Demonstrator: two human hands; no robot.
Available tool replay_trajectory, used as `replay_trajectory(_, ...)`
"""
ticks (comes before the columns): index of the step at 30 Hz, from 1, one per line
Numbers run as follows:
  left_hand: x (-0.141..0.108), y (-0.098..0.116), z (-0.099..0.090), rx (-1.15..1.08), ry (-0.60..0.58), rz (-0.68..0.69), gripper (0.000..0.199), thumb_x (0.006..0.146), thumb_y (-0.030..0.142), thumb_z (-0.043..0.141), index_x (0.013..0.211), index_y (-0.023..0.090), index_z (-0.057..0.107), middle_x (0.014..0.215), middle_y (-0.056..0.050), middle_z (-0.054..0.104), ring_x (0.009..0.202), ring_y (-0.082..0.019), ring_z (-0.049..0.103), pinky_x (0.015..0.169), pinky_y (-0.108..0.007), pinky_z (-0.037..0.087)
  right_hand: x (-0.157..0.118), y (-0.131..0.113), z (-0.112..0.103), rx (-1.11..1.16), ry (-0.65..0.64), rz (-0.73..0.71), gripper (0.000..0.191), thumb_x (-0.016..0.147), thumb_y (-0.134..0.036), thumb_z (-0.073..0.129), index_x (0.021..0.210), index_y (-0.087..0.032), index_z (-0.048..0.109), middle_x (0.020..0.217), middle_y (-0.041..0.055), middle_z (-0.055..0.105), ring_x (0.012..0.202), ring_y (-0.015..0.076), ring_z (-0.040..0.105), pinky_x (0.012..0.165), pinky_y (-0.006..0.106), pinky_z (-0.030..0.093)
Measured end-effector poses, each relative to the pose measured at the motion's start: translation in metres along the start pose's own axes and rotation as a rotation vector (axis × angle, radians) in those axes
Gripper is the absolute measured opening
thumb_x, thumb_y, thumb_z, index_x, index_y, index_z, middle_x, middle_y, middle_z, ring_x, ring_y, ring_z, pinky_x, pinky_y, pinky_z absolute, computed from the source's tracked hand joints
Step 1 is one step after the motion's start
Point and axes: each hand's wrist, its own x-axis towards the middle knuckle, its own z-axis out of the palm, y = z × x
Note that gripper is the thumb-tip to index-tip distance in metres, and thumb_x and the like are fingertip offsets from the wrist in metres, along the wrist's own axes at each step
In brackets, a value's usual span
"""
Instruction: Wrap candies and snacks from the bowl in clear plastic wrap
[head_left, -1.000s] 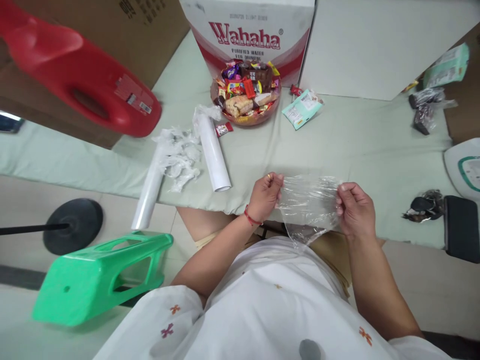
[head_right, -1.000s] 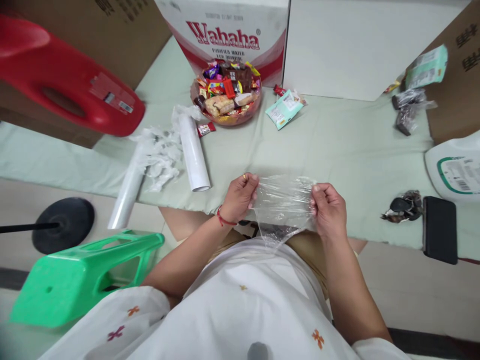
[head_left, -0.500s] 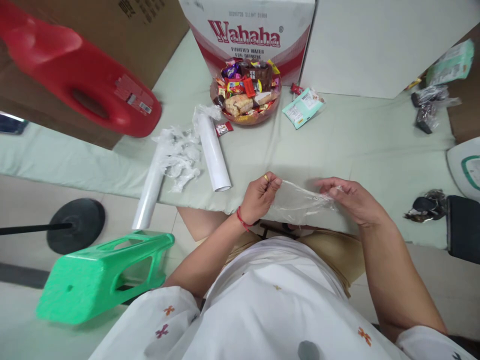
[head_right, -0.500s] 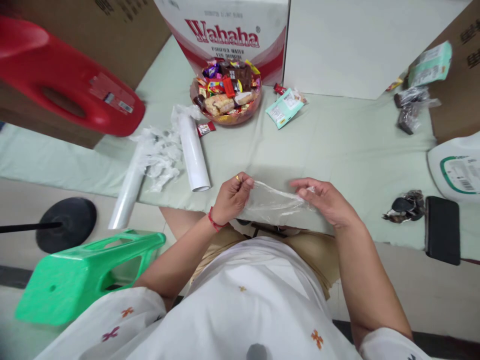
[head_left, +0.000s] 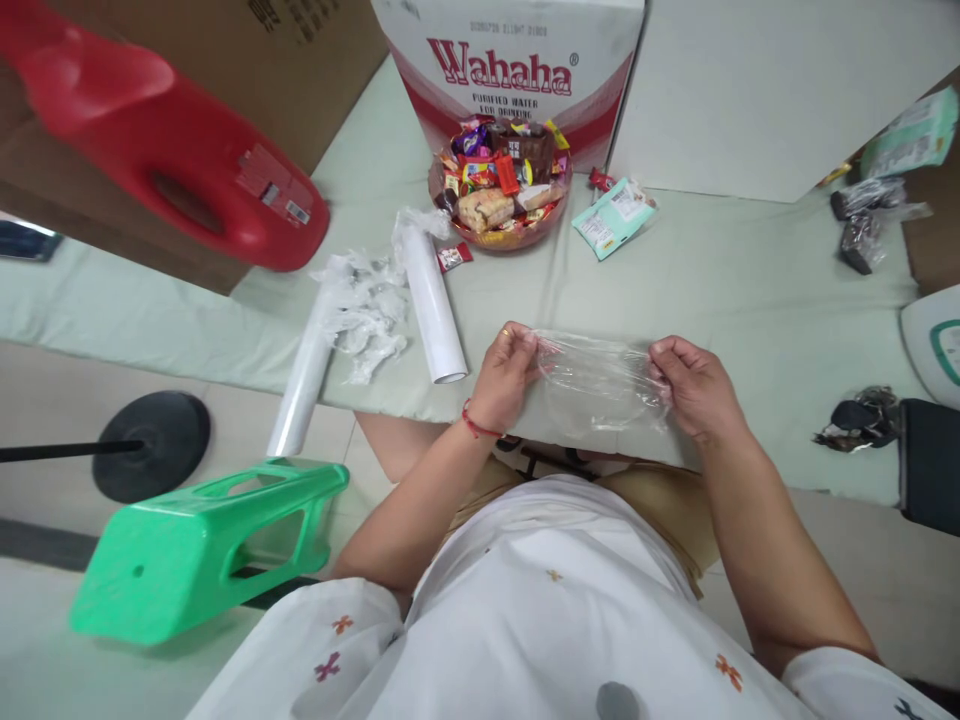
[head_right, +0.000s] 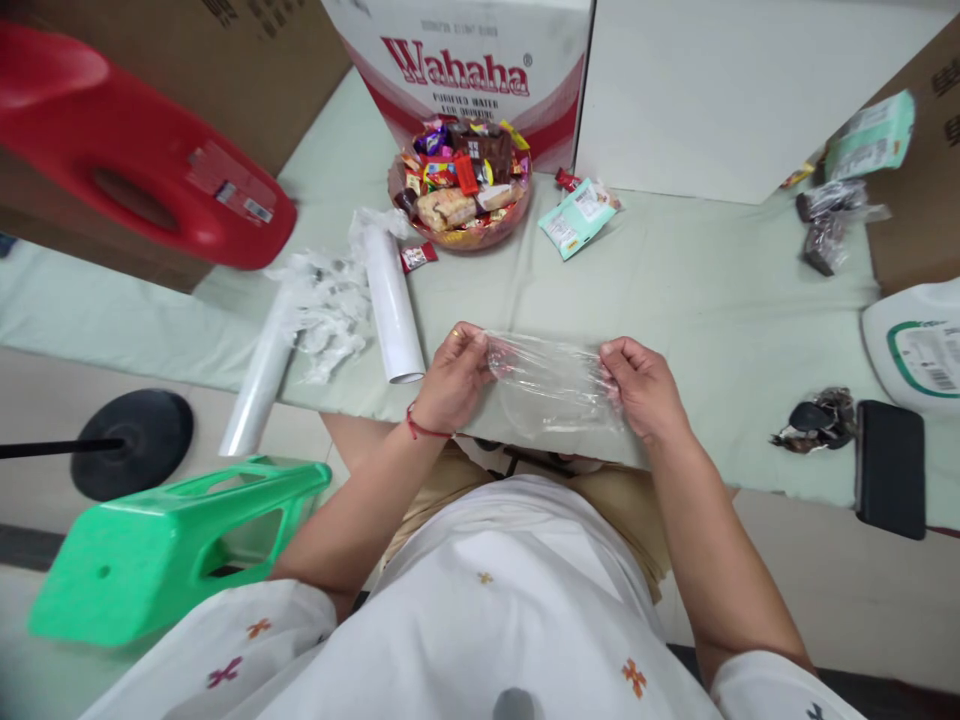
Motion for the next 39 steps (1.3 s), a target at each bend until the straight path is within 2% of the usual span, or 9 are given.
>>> replay_trajectory(3,0.004,-0.008,0.014,0.164,0.193,0.056,0.029,0.104,0.051,0.048,0.092,0.026,0.038,0.065,0.007,0.051,0.049,-0.012,0.052,0.053,-0.025,0.041,-0.005,0.009,0.007,-0.014,0.002,-0.012,0.041,0.076,-0.060,0.083,0.076,-0.023,0.064,0.066,-0.0034,0.053,0.051,0.0088,0.038,0.043,0.024,0.028)
replay_trajectory(6,0.004,-0.011,0.014,0.499,0.272,0.251,0.025,0.107,0.046,0.043,0.093,0.025,0.041,0.060,0.008,0.045,0.047,-0.012,0.044,0.054,-0.027,0.034,-0.004,0.007,0.000,-0.096,0.020,-0.064,0.041,0.076,-0.061,0.082,0.075,-0.023,0.065,0.063,-0.0029,0.054,0.052,0.0106,0.042,0.045,0.025,0.035)
replay_trajectory(9,0.000,-0.012,0.006,0.661,0.229,0.328,0.024,0.108,0.046,0.041,0.095,0.025,0.043,0.064,0.006,0.046,0.053,-0.014,0.046,0.059,-0.028,0.034,0.001,-0.003,-0.015,-0.207,0.020,-0.102,0.041,0.075,-0.061,0.083,0.075,-0.022,0.068,0.058,-0.0036,0.053,0.051,0.0110,0.044,0.049,0.026,0.040)
replay_trajectory(16,-0.008,-0.012,0.000,0.652,0.187,0.315,0.031,0.109,0.052,0.033,0.094,0.025,0.039,0.064,0.006,0.043,0.055,-0.015,0.046,0.059,-0.030,0.034,0.008,-0.014,-0.028,-0.226,-0.006,-0.105,0.046,0.074,-0.066,0.082,0.077,-0.022,0.068,0.059,-0.0038,0.052,0.050,0.0102,0.044,0.050,0.027,0.037)
replay_trajectory(20,-0.009,-0.011,0.003,0.666,0.180,0.323,0.030,0.109,0.052,0.036,0.095,0.025,0.040,0.064,0.006,0.042,0.055,-0.015,0.046,0.061,-0.030,0.034,0.004,-0.014,-0.025,-0.297,-0.265,-0.004,0.055,0.070,-0.070,0.081,0.094,-0.021,0.075,0.069,-0.0025,0.058,0.058,0.0110,0.047,0.054,0.026,0.035)
replay_trajectory(22,-0.008,-0.009,0.002,0.671,0.179,0.329,0.030,0.108,0.051,0.037,0.095,0.025,0.040,0.064,0.006,0.042,0.056,-0.015,0.046,0.061,-0.030,0.033,0.003,-0.014,-0.027,-0.382,-0.338,0.028,0.052,0.064,-0.063,0.089,0.089,-0.020,0.077,0.069,-0.0023,0.060,0.062,0.0113,0.048,0.057,0.026,0.035)
replay_trajectory(28,0.000,-0.013,-0.009,0.721,0.218,0.350,0.027,0.109,0.047,0.037,0.092,0.025,0.038,0.065,0.005,0.045,0.058,-0.015,0.047,0.062,-0.030,0.033,0.020,-0.008,-0.037,-0.262,-0.074,-0.060,0.041,0.066,-0.056,0.089,0.075,-0.019,0.075,0.060,-0.0043,0.054,0.056,0.0083,0.040,0.054,0.025,0.035)
replay_trajectory(34,0.001,-0.027,-0.008,0.693,0.287,0.310,0.026,0.108,0.046,0.038,0.095,0.025,0.040,0.063,0.007,0.042,0.055,-0.014,0.045,0.058,-0.028,0.030,0.052,-0.011,-0.016,0.024,-0.020,-0.025,0.038,0.064,-0.050,0.089,0.075,-0.021,0.068,0.087,0.0043,0.070,0.073,0.0147,0.062,0.062,0.029,0.055)
replay_trajectory(39,0.004,-0.026,-0.009,0.764,0.379,0.346,0.019,0.107,0.037,0.041,0.095,0.023,0.043,0.066,0.006,0.045,0.059,-0.015,0.048,0.062,-0.028,0.032,0.069,-0.014,0.002,-0.337,0.185,-0.167,0.024,0.088,-0.042,0.068,0.076,-0.022,0.063,0.058,-0.0005,0.059,0.048,0.0130,0.048,0.051,0.029,0.041)
